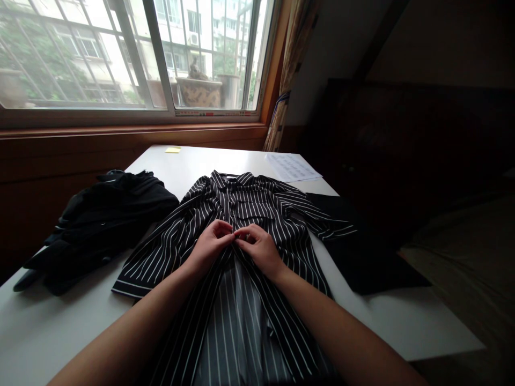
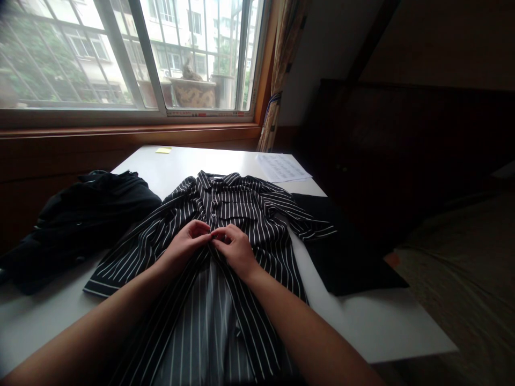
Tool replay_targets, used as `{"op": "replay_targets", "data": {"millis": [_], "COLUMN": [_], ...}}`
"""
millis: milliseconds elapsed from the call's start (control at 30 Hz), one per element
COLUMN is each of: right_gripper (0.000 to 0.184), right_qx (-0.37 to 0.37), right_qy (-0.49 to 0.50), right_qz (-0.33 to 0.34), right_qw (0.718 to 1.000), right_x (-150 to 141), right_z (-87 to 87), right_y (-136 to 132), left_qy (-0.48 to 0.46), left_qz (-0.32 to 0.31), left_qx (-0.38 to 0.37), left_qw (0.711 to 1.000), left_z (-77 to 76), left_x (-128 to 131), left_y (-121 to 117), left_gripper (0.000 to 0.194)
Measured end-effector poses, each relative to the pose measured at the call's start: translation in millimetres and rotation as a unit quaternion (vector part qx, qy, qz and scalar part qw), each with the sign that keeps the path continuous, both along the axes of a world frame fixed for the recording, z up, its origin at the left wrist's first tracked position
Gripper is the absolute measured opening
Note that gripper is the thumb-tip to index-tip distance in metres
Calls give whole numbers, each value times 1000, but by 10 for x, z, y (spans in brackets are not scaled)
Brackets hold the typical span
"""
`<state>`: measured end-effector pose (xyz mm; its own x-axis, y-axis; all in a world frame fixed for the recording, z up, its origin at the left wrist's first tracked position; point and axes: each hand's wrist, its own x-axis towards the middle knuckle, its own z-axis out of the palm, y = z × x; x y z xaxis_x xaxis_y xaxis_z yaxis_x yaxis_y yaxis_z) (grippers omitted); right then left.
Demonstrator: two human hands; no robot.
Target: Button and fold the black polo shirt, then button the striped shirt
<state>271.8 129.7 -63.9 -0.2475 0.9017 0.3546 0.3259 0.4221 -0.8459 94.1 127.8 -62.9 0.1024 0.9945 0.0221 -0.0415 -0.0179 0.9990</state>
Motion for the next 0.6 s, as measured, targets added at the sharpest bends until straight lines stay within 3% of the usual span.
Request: {"op": "replay_targets", "data": {"millis": [333, 600], "right_gripper": [19, 22], "right_qx": [-38, -58], "right_qy": [39, 39], "right_qz": [-12, -15], "right_qw": [998, 997], "right_x": [2, 27], "right_z": [-24, -27], "right_y": [15, 12], "left_qy": [-33, -9], "left_qz": [-3, -11], "left_qx": [-9, 13], "left_qw": [999, 1000], "left_z": [59, -3], "left_x": [0, -14], "left_y": [-18, -10], "left_gripper": [28, 25]}}
